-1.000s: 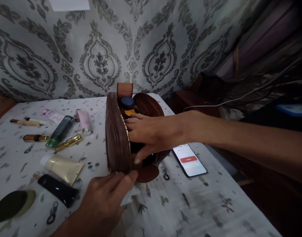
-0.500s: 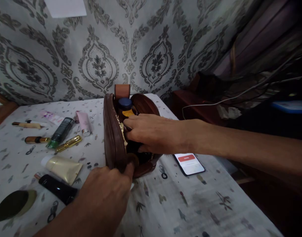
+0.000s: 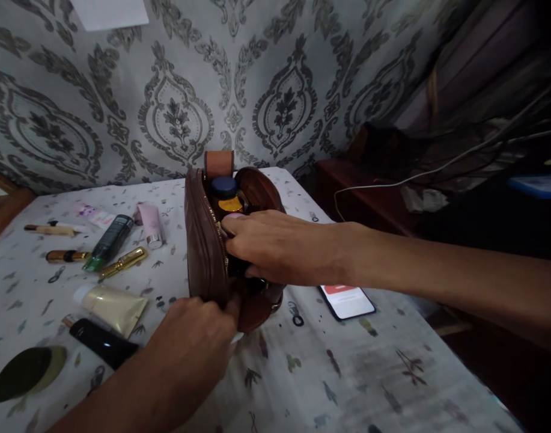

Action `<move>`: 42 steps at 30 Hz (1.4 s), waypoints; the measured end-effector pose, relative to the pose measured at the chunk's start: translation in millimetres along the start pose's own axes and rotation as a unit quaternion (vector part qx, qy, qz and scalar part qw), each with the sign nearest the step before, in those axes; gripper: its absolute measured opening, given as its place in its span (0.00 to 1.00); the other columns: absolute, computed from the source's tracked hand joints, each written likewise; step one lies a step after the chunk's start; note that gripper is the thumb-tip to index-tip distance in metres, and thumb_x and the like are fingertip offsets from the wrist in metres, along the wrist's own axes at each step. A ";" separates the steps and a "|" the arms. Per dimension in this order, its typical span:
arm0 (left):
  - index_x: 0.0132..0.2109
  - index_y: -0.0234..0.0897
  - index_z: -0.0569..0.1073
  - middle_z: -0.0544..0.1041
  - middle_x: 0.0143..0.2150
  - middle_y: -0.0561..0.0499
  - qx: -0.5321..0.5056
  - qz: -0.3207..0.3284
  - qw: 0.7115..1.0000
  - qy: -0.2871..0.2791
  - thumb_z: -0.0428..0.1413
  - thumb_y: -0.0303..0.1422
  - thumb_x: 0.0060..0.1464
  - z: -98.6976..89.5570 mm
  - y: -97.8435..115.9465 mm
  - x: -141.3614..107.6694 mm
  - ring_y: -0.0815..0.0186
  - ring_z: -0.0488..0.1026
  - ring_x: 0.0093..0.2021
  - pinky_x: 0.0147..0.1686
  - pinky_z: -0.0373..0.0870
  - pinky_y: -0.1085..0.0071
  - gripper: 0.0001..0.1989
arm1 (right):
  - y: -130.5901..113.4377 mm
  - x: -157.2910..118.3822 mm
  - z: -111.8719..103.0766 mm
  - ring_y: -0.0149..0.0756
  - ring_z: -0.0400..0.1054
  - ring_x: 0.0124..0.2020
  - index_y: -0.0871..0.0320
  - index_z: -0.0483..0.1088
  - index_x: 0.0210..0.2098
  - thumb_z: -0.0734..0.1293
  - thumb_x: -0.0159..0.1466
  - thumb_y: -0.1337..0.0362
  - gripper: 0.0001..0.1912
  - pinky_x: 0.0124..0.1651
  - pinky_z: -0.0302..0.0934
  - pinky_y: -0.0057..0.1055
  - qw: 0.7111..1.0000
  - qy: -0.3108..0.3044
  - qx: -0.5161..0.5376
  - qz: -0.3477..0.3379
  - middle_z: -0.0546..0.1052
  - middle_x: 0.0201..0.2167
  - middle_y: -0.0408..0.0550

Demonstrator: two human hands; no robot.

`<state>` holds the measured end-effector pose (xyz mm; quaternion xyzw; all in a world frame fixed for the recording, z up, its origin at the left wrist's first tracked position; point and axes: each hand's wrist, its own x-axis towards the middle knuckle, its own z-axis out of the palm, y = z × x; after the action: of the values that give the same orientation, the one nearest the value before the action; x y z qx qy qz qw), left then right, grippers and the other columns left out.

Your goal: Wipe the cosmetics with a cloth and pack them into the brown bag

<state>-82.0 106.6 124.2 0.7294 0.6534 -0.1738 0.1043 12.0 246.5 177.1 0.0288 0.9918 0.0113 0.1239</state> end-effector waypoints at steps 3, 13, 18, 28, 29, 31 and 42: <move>0.62 0.29 0.69 0.83 0.30 0.42 0.018 -0.002 1.000 0.012 0.54 0.25 0.56 4.1 -0.5 -3.0 0.52 0.82 0.29 0.28 0.78 0.61 0.25 | 0.4 -1.4 -0.5 0.39 0.67 0.38 0.63 0.73 0.39 0.70 0.62 0.71 0.05 0.35 0.56 0.33 1.000 0.007 0.006 -0.007 0.71 0.45 0.53; 0.57 0.28 0.73 0.83 0.28 0.43 0.013 0.002 0.998 0.058 0.55 0.25 0.54 9.0 0.6 -8.5 0.54 0.81 0.26 0.26 0.77 0.64 0.23 | 1.2 0.2 -3.2 0.39 0.68 0.40 0.64 0.73 0.38 0.69 0.62 0.72 0.05 0.35 0.58 0.32 1.000 0.004 0.005 -0.016 0.71 0.45 0.53; 0.54 0.29 0.75 0.82 0.27 0.45 0.015 0.006 0.997 0.080 0.55 0.25 0.52 12.7 0.3 -6.3 0.56 0.80 0.25 0.24 0.76 0.67 0.21 | 1.3 -1.5 -6.3 0.41 0.68 0.45 0.65 0.72 0.41 0.70 0.64 0.68 0.08 0.40 0.59 0.33 1.000 -0.011 0.009 -0.020 0.71 0.48 0.54; 0.56 0.29 0.73 0.82 0.27 0.44 0.004 0.002 0.995 0.099 0.54 0.28 0.56 13.7 0.1 -8.1 0.55 0.81 0.26 0.26 0.75 0.66 0.20 | -1.6 1.5 -5.8 0.40 0.69 0.42 0.64 0.73 0.39 0.72 0.62 0.68 0.07 0.39 0.59 0.33 1.000 -0.004 -0.019 -0.009 0.72 0.46 0.54; 0.55 0.29 0.73 0.82 0.27 0.44 0.001 0.001 0.995 0.096 0.54 0.28 0.56 11.9 0.4 -8.3 0.55 0.81 0.26 0.26 0.75 0.67 0.20 | -0.4 0.8 -5.1 0.41 0.69 0.43 0.64 0.73 0.39 0.72 0.61 0.67 0.08 0.40 0.59 0.33 1.000 -0.001 -0.017 -0.013 0.72 0.46 0.54; 0.57 0.30 0.71 0.82 0.27 0.44 -0.003 -0.001 0.996 0.087 0.55 0.28 0.56 9.8 0.7 -9.2 0.55 0.81 0.26 0.26 0.74 0.67 0.21 | 2.7 -1.6 -4.3 0.42 0.68 0.45 0.65 0.72 0.41 0.73 0.61 0.67 0.11 0.42 0.60 0.34 1.000 0.013 -0.004 -0.018 0.72 0.46 0.54; 0.67 0.31 0.53 0.82 0.27 0.53 -0.104 0.119 0.912 0.379 0.46 0.33 0.64 57.8 -18.7 -38.8 0.64 0.78 0.20 0.19 0.72 0.72 0.27 | 9.6 -22.7 -11.9 0.34 0.64 0.34 0.61 0.72 0.35 0.62 0.67 0.73 0.08 0.36 0.55 0.31 0.986 0.133 0.060 0.079 0.69 0.38 0.49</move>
<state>-110.6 51.4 87.7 0.7978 0.5666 0.1985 -0.0559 31.6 254.5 194.5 0.1124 0.9930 -0.0352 -0.0126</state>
